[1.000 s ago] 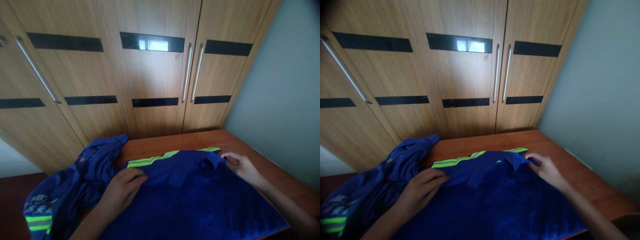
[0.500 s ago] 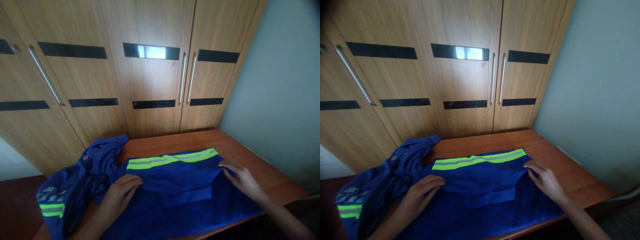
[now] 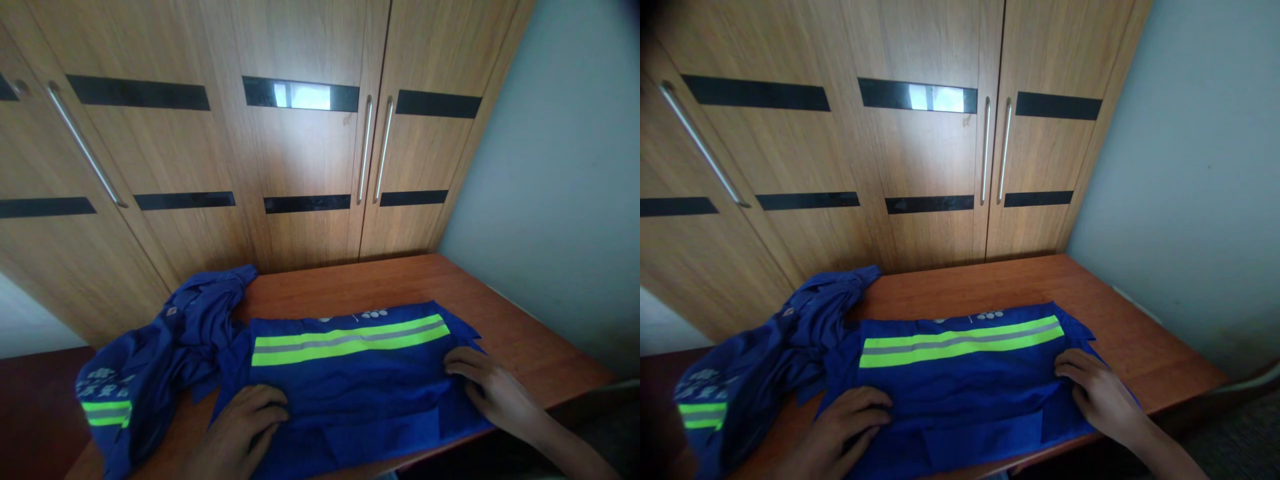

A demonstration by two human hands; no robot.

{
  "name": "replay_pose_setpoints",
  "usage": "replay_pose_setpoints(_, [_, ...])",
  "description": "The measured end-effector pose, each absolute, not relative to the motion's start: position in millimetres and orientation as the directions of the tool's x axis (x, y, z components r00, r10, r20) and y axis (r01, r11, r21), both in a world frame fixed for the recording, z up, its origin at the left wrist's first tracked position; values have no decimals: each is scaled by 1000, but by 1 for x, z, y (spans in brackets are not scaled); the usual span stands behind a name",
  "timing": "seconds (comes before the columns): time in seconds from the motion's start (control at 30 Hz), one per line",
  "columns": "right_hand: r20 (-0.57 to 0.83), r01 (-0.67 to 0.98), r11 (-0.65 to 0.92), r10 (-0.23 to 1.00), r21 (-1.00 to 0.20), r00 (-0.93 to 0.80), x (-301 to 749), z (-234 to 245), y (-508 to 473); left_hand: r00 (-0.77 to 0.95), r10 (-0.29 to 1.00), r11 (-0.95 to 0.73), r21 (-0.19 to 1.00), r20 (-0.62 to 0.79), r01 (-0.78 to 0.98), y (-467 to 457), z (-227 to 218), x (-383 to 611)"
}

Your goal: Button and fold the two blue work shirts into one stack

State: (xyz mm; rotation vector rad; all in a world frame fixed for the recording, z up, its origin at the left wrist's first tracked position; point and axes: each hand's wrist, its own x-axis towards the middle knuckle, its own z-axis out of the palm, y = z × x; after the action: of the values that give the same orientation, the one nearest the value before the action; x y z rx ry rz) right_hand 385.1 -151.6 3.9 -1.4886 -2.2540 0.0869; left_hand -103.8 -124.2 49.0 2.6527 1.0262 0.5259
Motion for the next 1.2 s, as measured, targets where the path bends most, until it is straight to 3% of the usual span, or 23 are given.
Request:
replay_pose_setpoints(0.2, [400, 845, 387, 887, -368, -233, 334, 26, -121, 668, 685, -728, 316, 290, 609, -110, 69, -71])
replay_pose_setpoints(0.37, [334, 841, 463, 868, -280, -367, 280, 30, -85, 678, 671, -724, 70, 299, 686, -83, 66, -27])
replay_pose_setpoints(0.5, [209, 911, 354, 927, -212, -312, 275, 13, -65, 701, 664, -713, -62, 260, 699, -64, 42, -23])
replay_pose_setpoints(0.63, [140, 963, 233, 967, -139, -213, 292, -8, -57, 681, 704, -686, -57, 201, 726, -59, 19, -45])
replay_pose_setpoints(0.83, [154, 998, 26, 988, -57, -17, 313, -21, -47, 620, 770, -625, -14, 151, 780, -67, 16, -57])
replay_pose_setpoints(1.1, [261, 999, -5, 965, -36, 14, 298, -18, -65, 629, 754, -629, -69, 190, 774, -78, 18, -57])
replay_pose_setpoints(1.2, [296, 994, 84, 953, -64, -61, 268, -11, -95, 661, 727, -657, -90, 185, 748, -82, 22, -55])
